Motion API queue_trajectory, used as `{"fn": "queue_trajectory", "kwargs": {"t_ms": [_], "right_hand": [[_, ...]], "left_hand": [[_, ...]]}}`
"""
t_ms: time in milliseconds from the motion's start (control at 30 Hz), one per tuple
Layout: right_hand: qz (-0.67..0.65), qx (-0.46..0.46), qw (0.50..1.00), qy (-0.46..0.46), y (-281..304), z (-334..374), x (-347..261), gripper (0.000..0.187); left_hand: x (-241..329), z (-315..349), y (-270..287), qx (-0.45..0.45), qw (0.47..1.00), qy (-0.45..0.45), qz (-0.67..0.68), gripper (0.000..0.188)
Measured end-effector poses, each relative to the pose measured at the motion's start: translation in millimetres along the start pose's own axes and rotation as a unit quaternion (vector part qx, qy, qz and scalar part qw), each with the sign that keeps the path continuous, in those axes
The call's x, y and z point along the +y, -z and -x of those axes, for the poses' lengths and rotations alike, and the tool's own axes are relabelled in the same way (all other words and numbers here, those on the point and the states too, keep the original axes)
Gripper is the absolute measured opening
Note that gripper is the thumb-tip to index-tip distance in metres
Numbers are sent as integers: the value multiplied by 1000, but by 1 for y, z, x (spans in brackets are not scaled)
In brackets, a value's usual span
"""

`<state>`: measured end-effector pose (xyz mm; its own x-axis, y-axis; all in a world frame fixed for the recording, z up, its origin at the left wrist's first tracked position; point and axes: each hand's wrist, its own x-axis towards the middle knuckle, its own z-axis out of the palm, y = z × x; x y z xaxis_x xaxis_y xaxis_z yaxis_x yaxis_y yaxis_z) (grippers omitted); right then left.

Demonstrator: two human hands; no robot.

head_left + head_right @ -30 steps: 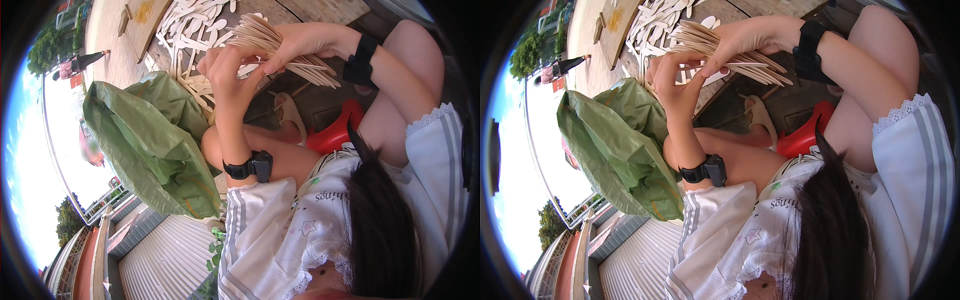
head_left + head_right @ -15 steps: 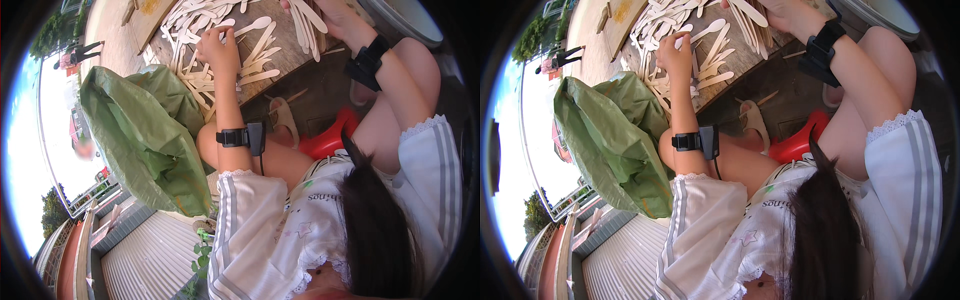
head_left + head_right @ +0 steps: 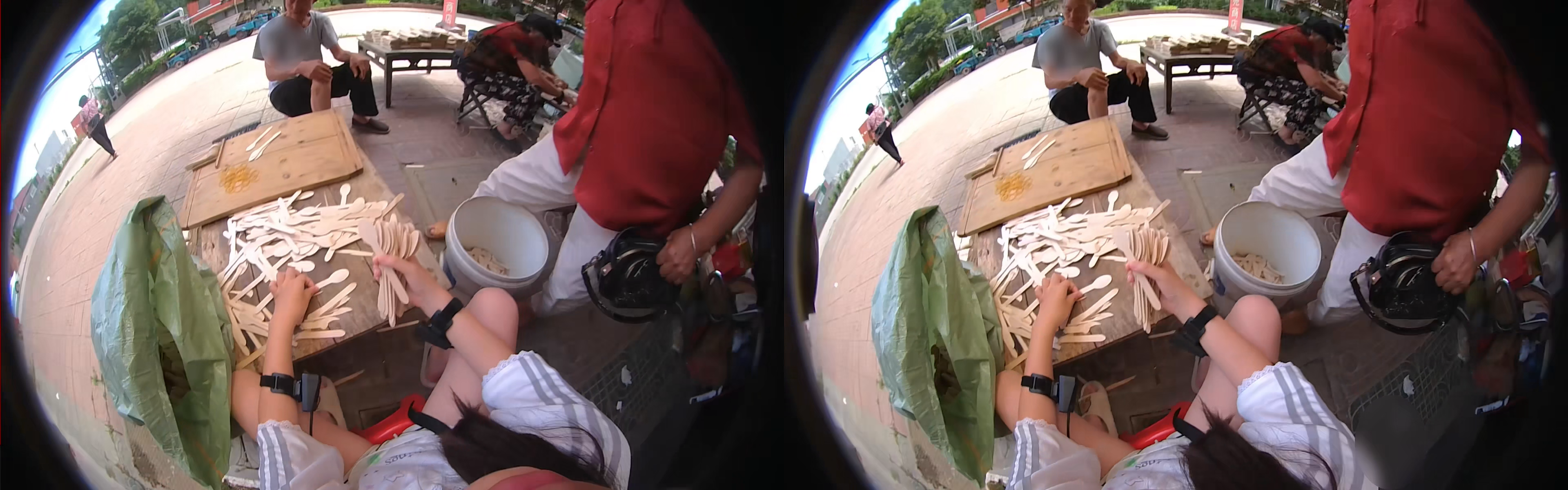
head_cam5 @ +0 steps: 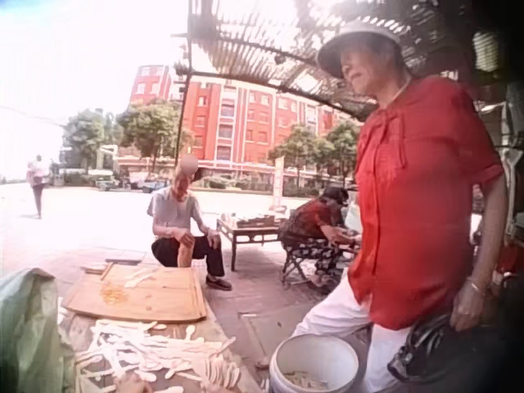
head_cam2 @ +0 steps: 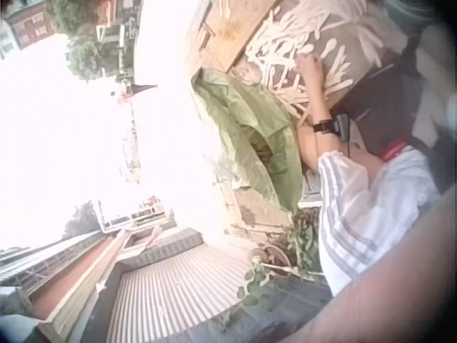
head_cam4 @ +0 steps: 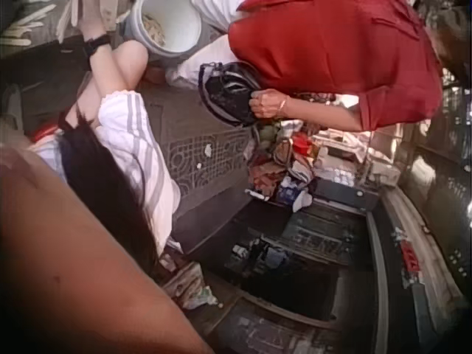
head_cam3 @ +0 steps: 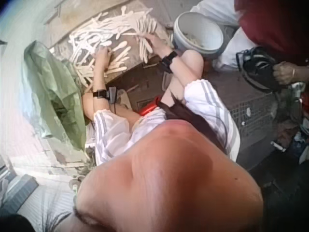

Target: The recorder is sorting and counting a pile of wooden spoons or paddles on an outdoor table.

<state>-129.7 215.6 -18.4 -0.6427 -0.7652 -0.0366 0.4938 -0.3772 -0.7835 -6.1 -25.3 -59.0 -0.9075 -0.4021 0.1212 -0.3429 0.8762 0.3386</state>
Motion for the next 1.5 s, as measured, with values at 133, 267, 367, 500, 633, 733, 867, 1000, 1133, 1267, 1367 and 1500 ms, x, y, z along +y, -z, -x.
{"fn": "queue_trajectory", "kwargs": {"t_ms": [133,267,367,500,633,733,867,1000,1133,1267,1367,1500], "right_hand": [[56,-9,998,10,-13,7,4,20],[127,-7,992,-5,-30,8,-11,21],[140,7,990,18,-46,4,-24,22],[123,-11,992,-4,-39,-5,-22,22],[74,77,994,-12,1,0,-16,21],[9,70,997,19,-7,0,2,33],[11,15,1000,-1,-21,-4,23,38],[4,40,998,-38,-33,8,28,29],[18,-41,997,-55,-12,-4,32,30],[3,50,998,-34,-37,7,27,28],[-75,44,996,-5,-27,0,17,31],[-160,77,983,57,-15,-5,6,29]], "left_hand": [[-2,13,-12,49,999,-6,3,17],[13,4,-19,77,995,-54,-20,21],[18,-2,-27,77,995,-51,-41,19],[14,-6,-28,81,995,-23,-49,16],[29,-8,-2,145,989,-5,37,19],[24,-9,25,62,944,82,315,21],[58,23,19,-130,711,34,690,30],[80,29,-4,-159,753,27,638,32],[87,34,8,-172,778,38,603,30],[82,40,-4,-112,836,34,536,37],[75,43,29,-205,843,74,491,40],[49,21,67,-243,920,2,307,39]]}}
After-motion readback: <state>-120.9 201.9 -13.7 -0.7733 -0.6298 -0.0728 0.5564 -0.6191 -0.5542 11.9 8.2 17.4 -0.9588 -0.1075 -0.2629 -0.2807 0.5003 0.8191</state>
